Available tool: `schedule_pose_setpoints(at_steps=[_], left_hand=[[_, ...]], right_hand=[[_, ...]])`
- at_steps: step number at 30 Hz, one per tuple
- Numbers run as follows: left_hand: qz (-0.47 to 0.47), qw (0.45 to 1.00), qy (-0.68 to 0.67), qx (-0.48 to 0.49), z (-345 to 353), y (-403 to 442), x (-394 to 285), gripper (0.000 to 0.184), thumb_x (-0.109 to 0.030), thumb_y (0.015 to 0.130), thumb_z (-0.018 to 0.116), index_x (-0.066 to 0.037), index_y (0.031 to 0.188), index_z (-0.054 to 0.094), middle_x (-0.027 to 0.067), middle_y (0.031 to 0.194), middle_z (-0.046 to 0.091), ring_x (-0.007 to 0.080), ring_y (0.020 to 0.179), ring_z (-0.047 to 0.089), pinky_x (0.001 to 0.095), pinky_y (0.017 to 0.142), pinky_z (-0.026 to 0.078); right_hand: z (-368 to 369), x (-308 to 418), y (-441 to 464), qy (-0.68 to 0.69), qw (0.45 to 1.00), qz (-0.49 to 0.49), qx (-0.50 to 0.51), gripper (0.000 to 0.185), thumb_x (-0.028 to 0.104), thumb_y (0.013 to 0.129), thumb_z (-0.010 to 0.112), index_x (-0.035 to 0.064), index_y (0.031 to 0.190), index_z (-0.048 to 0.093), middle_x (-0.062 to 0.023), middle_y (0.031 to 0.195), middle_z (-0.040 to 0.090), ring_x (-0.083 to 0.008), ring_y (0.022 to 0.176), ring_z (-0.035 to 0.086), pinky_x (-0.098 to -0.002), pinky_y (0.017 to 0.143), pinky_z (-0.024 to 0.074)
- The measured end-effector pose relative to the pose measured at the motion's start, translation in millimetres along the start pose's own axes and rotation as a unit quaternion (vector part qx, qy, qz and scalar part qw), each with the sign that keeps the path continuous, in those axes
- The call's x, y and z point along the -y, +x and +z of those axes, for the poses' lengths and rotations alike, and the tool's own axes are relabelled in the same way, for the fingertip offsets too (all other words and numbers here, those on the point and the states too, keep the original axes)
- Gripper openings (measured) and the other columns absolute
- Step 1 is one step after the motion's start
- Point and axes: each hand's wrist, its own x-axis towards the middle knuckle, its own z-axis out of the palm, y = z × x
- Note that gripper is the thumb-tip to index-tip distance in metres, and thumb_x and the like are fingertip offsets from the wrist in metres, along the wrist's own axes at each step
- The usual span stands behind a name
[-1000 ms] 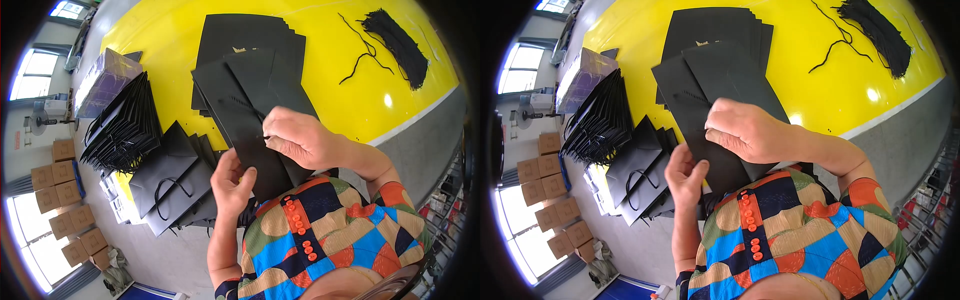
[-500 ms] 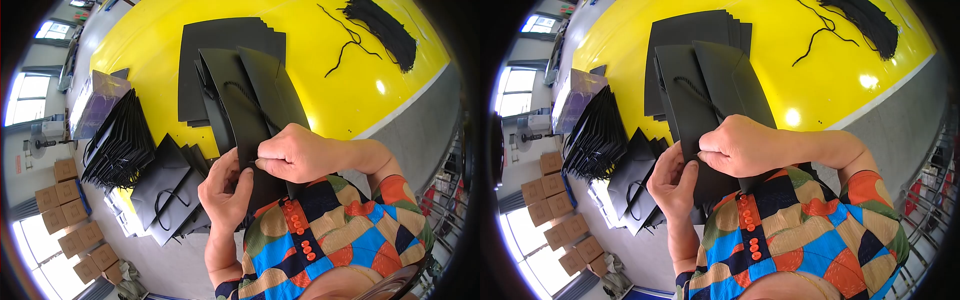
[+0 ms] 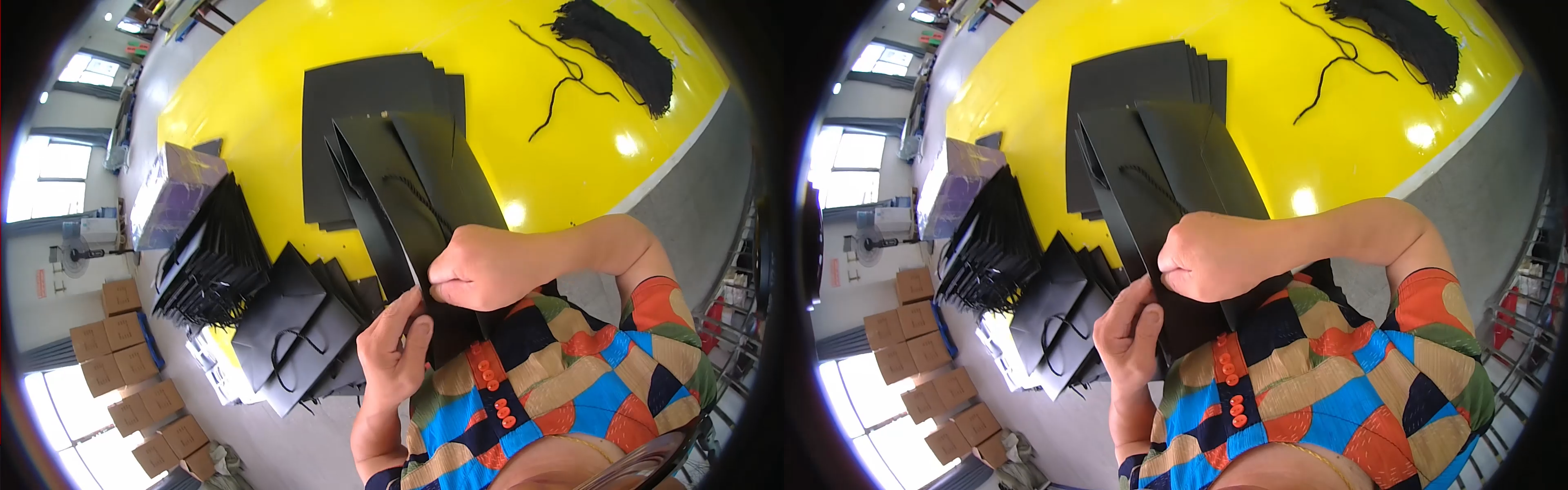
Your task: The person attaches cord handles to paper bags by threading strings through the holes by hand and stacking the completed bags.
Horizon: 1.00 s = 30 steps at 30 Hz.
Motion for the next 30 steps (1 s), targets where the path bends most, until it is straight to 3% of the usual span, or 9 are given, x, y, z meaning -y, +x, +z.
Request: schedule_pose_setpoints(at_steps=[4, 10, 12, 15, 18, 19, 23, 26, 30], left_hand=[[-0.009, 0.997, 0.065, 0.043, -6.3, 9.5, 2.2, 0.026, 0.006, 0.075, 0.057, 0.003, 0.101, 0.059, 0.014, 0.087, 0.061, 0.0221, 0.074, 0.06, 0.0288, 0.068, 0.048], [0.184, 0.952, 0.242, -0.024, 3.7, 20.7, 38.9, 0.025, 0.013, 0.064, 0.051, 0.001, 0.085, 0.053, 0.0175, 0.092, 0.057, 0.0378, 0.088, 0.055, 0.0379, 0.077, 0.045], [0.194, 0.929, 0.314, 0.026, -2.5, 18.4, 36.7, 0.021, 0.009, 0.068, 0.057, 0.0, 0.085, 0.053, 0.0162, 0.095, 0.055, 0.0344, 0.09, 0.056, 0.0388, 0.082, 0.042], [0.0, 0.99, 0.066, 0.123, -12.8, 7.7, 54.4, 0.012, -0.001, 0.075, 0.058, 0.001, 0.085, 0.052, 0.0112, 0.086, 0.053, 0.0233, 0.079, 0.053, 0.0301, 0.072, 0.041], [-0.118, 0.969, -0.185, 0.111, -14.3, 4.3, 93.8, 0.019, -0.017, 0.082, 0.057, 0.0, 0.083, 0.05, 0.0043, 0.076, 0.048, 0.0114, 0.069, 0.043, 0.0235, 0.062, 0.033], [-0.134, 0.96, -0.245, 0.026, 0.5, 6.8, 95.4, 0.031, -0.03, 0.087, 0.054, -0.001, 0.079, 0.048, -0.0008, 0.071, 0.042, 0.0062, 0.066, 0.034, 0.0231, 0.058, 0.028], [-0.117, 0.988, -0.043, -0.088, 29.4, 24.4, 99.3, 0.039, -0.006, 0.083, 0.063, -0.004, 0.058, 0.033, -0.0065, 0.057, 0.028, 0.0037, 0.054, 0.026, 0.0256, 0.046, 0.021], [-0.064, 0.98, -0.103, -0.156, 23.6, 19.9, 62.9, 0.039, -0.005, 0.084, 0.061, -0.005, 0.058, 0.031, -0.0062, 0.057, 0.029, 0.0035, 0.055, 0.027, 0.0255, 0.046, 0.021], [-0.017, 0.934, -0.133, -0.33, -1.8, -8.0, 30.3, 0.022, -0.001, 0.083, 0.053, 0.0, 0.061, 0.052, -0.0039, 0.055, 0.046, 0.0035, 0.052, 0.038, 0.0228, 0.048, 0.029]], right_hand=[[3.5, -8.4, 7.6, -0.089, 0.995, -0.048, 0.0, 0.027, 0.019, 0.081, 0.052, 0.0009, 0.064, 0.062, -0.021, 0.066, 0.062, -0.0406, 0.065, 0.062, -0.0478, 0.062, 0.0512], [22.1, -21.6, 2.7, -0.144, 0.987, -0.058, -0.046, 0.031, 0.027, 0.087, 0.054, 0.0018, 0.071, 0.06, -0.0189, 0.065, 0.06, -0.0366, 0.065, 0.062, -0.0473, 0.062, 0.0503], [15.1, -56.1, 5.3, -0.248, 0.924, -0.228, -0.18, 0.015, 0.017, 0.083, 0.054, 0.0041, 0.077, 0.059, -0.0115, 0.08, 0.058, -0.0285, 0.079, 0.059, -0.0389, 0.07, 0.0498], [-31.3, -103.6, -15.3, -0.273, 0.905, -0.087, -0.315, 0.022, 0.003, 0.072, 0.057, 0.0037, 0.094, 0.061, -0.0139, 0.088, 0.061, -0.0333, 0.088, 0.058, -0.0412, 0.079, 0.0469], [-69.7, -163.3, -61.0, -0.458, 0.845, 0.098, -0.259, 0.023, 0.005, 0.072, 0.057, 0.0033, 0.095, 0.06, -0.0142, 0.091, 0.06, -0.0322, 0.092, 0.056, -0.04, 0.082, 0.0453], [-73.5, -179.4, -75.3, -0.516, 0.809, 0.137, -0.245, 0.021, 0.006, 0.073, 0.057, 0.0032, 0.094, 0.059, -0.014, 0.091, 0.059, -0.0316, 0.091, 0.056, -0.0393, 0.082, 0.0452], [-76.5, -206.4, -93.8, -0.53, 0.807, 0.077, -0.247, 0.011, 0.008, 0.077, 0.054, 0.0029, 0.086, 0.058, -0.0134, 0.087, 0.056, -0.0298, 0.086, 0.054, -0.0377, 0.081, 0.0454], [-80.8, -214.6, -95.2, -0.49, 0.835, 0.068, -0.242, 0.008, 0.009, 0.077, 0.054, 0.0032, 0.081, 0.058, -0.0137, 0.085, 0.055, -0.0298, 0.084, 0.054, -0.0376, 0.08, 0.0457], [-80.0, -224.6, -87.3, -0.461, 0.845, 0.094, -0.255, 0.01, 0.008, 0.077, 0.056, 0.0022, 0.083, 0.061, -0.0148, 0.088, 0.057, -0.0318, 0.087, 0.055, -0.0389, 0.08, 0.0458]])
